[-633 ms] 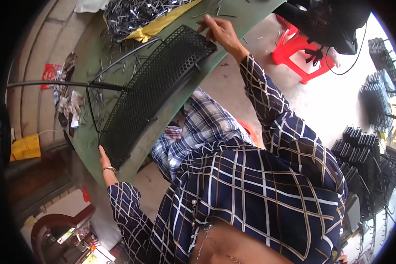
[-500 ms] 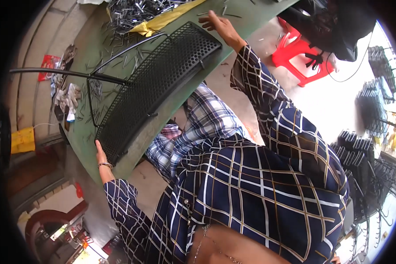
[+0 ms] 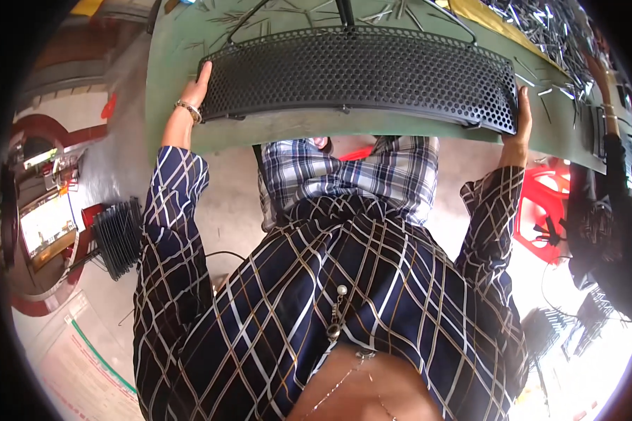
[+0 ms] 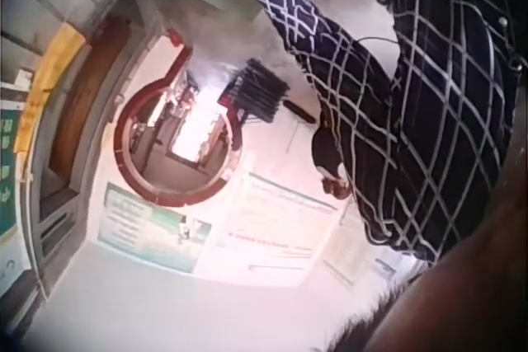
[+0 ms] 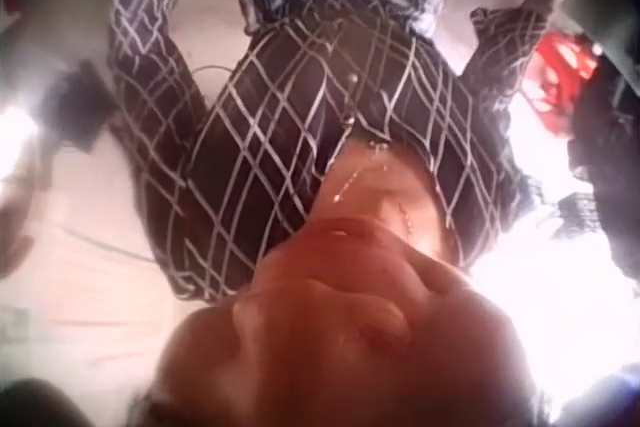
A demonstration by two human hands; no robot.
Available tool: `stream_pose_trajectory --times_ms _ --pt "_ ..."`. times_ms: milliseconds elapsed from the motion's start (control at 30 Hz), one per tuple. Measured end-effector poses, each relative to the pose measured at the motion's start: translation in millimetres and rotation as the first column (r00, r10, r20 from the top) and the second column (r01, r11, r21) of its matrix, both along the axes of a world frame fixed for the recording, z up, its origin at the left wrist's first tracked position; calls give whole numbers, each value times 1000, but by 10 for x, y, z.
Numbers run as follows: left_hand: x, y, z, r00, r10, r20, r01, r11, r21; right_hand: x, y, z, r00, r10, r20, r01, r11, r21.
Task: Inserting small metal pins into the holes of a perforated metal grate.
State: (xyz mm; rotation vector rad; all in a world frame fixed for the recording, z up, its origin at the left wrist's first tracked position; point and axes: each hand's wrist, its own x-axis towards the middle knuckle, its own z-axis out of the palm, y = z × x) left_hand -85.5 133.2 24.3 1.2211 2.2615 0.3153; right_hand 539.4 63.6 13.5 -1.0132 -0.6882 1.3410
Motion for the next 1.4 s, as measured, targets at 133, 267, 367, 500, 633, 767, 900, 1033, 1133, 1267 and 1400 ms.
stream_pose_trajectory --times_ms 133,267,367,500,633,767,900,1033,1133,1267,1400 --pt "60 -199 -23 1000 20 8 -20 996 88 137 36 -44 995 -54 89 65 991 -120" --pt "407 -273 -21 997 -2 76 -7 993 120 398 130 48 975 -127 180 149 983 -111" --pt "602 -279 -100 999 -13 29 13 1000 12 699 136 -63 991 -108 77 118 983 -140" --pt "447 -103 -80 992 -125 0 125 991 -50 689 174 -246 999 -39 36 44 987 -155" --pt "268 -106 -124 975 -220 3 220 973 -65 593 241 -344 960 -163 228 194 973 -122" --pt "333 5 37 980 -198 -26 198 980 20 639 316 -69 656 -108 747 86 994 68" --pt "618 -60 158 981 -184 -62 182 983 -35 531 539 70 604 -76 794 92 995 25" --pt "819 -3 325 979 -198 -44 199 980 12 688 672 265 736 -87 672 184 980 -74" --pt "872 100 323 970 -241 30 241 970 -10 806 703 417 713 -89 696 138 990 -15" --pt "822 100 314 965 -254 -69 258 965 49 777 717 438 766 -73 638 139 989 -54" --pt "994 296 575 941 -299 -159 287 953 -94 927 809 676 707 -89 702 131 991 -7"
